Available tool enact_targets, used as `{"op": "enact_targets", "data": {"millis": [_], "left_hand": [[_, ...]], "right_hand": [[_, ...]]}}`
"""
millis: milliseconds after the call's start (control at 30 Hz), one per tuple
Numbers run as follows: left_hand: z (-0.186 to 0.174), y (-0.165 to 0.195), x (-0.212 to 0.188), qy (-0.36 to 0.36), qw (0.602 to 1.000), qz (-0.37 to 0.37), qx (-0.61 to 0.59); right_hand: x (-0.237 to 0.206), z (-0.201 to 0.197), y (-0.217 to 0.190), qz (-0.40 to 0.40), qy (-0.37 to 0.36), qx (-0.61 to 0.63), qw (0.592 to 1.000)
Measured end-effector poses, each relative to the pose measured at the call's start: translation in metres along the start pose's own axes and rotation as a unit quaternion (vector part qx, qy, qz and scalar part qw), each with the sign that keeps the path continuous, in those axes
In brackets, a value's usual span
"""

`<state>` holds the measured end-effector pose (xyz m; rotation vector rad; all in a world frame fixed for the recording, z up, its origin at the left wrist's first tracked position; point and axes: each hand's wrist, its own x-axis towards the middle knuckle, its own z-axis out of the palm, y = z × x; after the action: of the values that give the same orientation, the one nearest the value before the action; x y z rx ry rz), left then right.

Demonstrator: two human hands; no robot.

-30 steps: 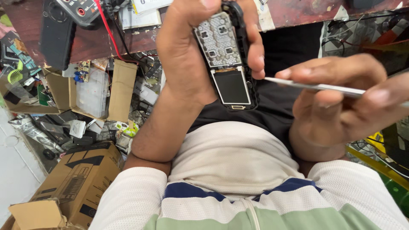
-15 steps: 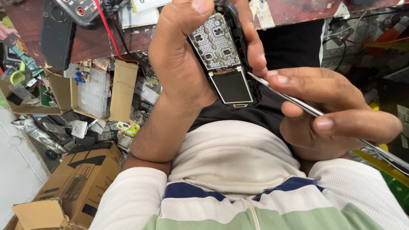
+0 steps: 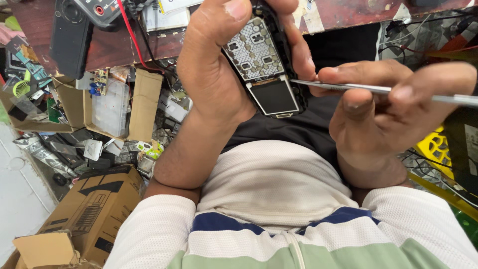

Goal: The person sits at a cluttered workbench and disassembles a feature phone. They pry open the back cover by hand, unscrew screws with a screwdriver, remove the battery, and use a pry tool to separate the internal board and speaker from the housing.

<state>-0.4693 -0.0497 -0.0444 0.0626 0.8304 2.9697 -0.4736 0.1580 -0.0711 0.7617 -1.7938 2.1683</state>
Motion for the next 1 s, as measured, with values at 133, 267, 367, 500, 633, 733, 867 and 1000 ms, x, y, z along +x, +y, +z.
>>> {"op": "enact_targets", "data": {"millis": [133, 267, 367, 500, 633, 733, 867, 1000], "left_hand": [[-0.003, 0.000, -0.001, 0.008, 1.000, -0.008, 0.004], [-0.003, -0.004, 0.000, 0.032, 0.999, -0.010, -0.019], [-0.004, -0.007, 0.003, 0.029, 1.000, 0.003, -0.002], [-0.006, -0.009, 0.005, 0.021, 1.000, 0.015, 0.017], [-0.010, -0.010, 0.009, 0.027, 0.998, 0.032, 0.055], [-0.011, -0.012, 0.010, 0.063, 0.997, 0.043, -0.006], [-0.011, -0.018, 0.010, 0.077, 0.990, 0.113, -0.035], [-0.014, -0.024, 0.011, 0.091, 0.985, 0.136, -0.046]], "right_hand": [[0.000, -0.001, -0.006, 0.090, -0.011, 0.056, 0.994], [0.004, 0.001, -0.007, 0.227, 0.093, 0.137, 0.960], [0.012, 0.001, -0.004, 0.299, 0.107, 0.201, 0.927], [0.020, 0.001, -0.001, 0.344, 0.116, 0.257, 0.896], [0.019, 0.001, 0.003, 0.363, 0.155, 0.234, 0.889], [0.012, -0.005, 0.010, 0.339, 0.210, 0.197, 0.896], [-0.002, -0.016, 0.022, 0.184, 0.123, 0.136, 0.966], [-0.019, -0.011, 0.022, 0.109, 0.083, 0.070, 0.988]]}}
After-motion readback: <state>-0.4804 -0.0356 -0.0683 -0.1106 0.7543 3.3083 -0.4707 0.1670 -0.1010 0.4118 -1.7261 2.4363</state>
